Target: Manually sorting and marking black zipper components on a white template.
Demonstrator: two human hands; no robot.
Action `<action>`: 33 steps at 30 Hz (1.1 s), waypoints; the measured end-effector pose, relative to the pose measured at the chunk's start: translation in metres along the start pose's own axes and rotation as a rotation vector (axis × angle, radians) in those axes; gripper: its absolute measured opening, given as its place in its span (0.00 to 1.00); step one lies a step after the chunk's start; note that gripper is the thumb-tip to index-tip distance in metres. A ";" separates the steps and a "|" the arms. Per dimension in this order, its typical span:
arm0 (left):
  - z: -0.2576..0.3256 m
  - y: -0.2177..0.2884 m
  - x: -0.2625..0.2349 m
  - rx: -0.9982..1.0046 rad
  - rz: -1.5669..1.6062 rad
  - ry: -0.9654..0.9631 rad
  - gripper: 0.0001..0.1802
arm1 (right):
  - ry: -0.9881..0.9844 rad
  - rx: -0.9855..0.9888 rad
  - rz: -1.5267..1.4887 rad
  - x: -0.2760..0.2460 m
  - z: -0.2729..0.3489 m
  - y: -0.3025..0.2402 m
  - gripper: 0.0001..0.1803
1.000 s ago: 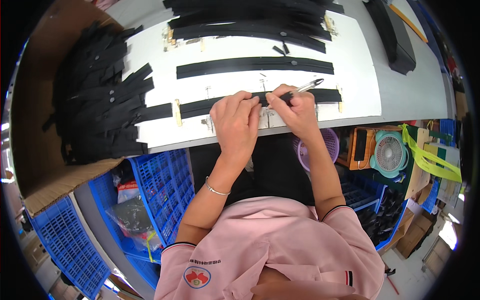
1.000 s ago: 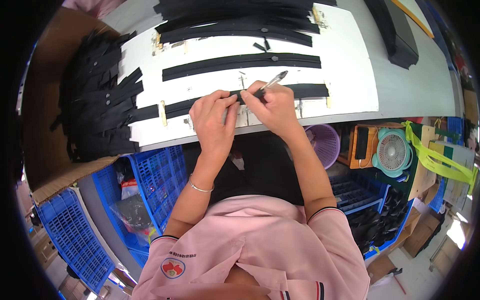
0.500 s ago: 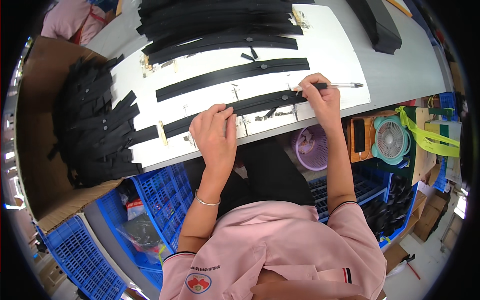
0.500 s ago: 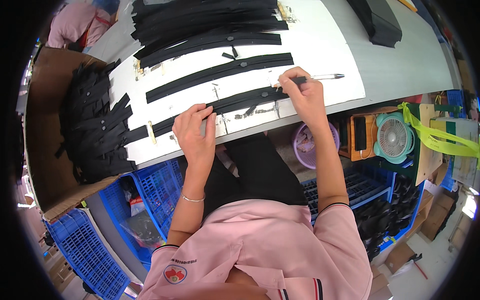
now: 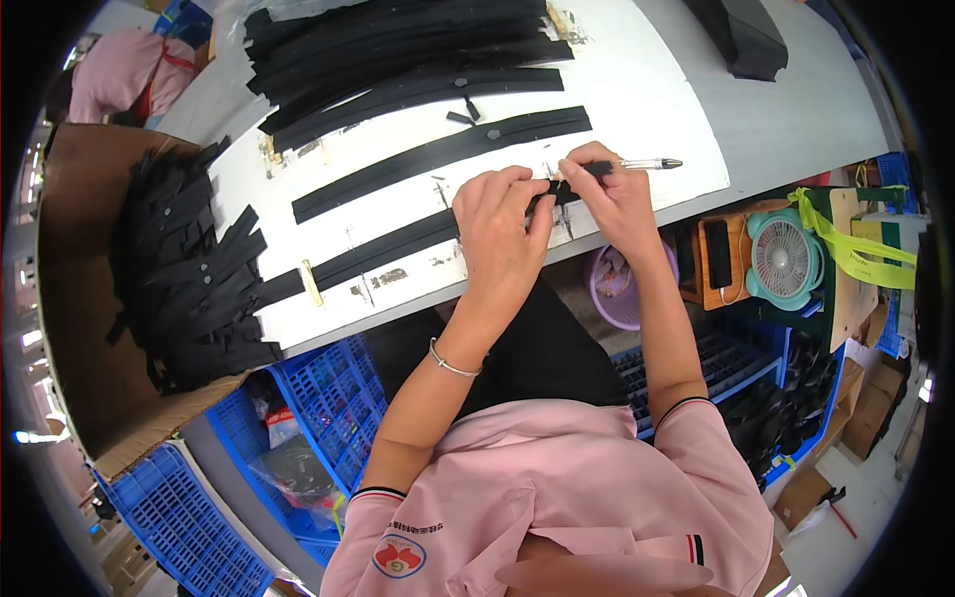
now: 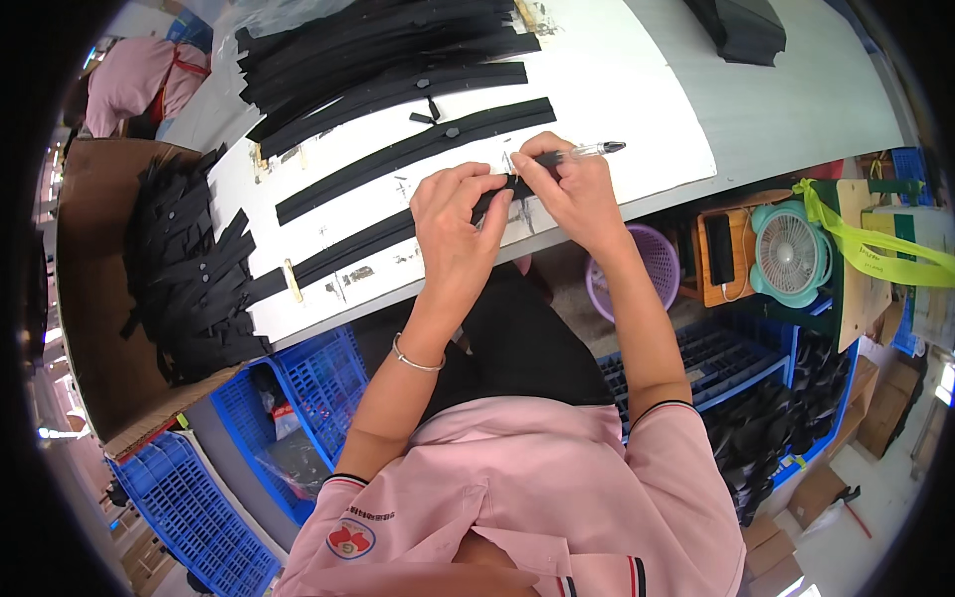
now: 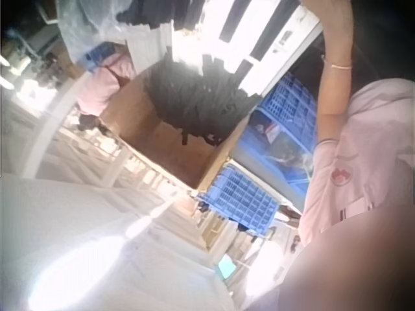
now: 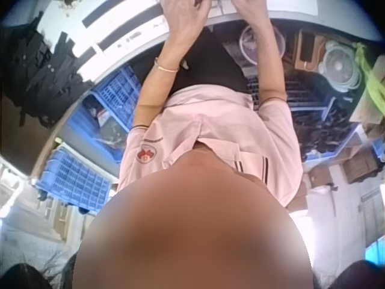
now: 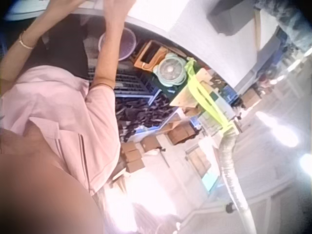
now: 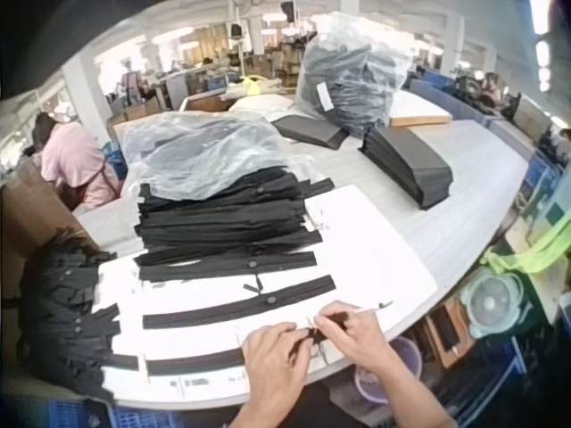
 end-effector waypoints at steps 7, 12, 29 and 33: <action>0.001 0.003 0.004 0.019 -0.044 0.014 0.09 | 0.069 0.011 -0.101 -0.008 0.003 0.003 0.08; 0.000 0.006 0.000 0.037 -0.062 0.034 0.09 | -0.075 0.061 -0.076 -0.002 0.004 0.007 0.09; 0.038 0.000 -0.021 -0.043 -0.173 -0.223 0.22 | -0.015 0.033 -0.167 -0.016 0.009 0.011 0.08; 0.020 -0.015 -0.010 0.004 -0.151 -0.316 0.29 | 0.071 0.032 -0.240 -0.023 0.009 0.015 0.06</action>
Point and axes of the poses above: each hand's wrist, its own z-axis away from the middle knuckle, its own x-axis out of the palm, y = z × x, the point moved 10 cm from there along -z, towards the middle knuckle, and after that the axes turned 11 degrees about x, right-handed, at the moved point
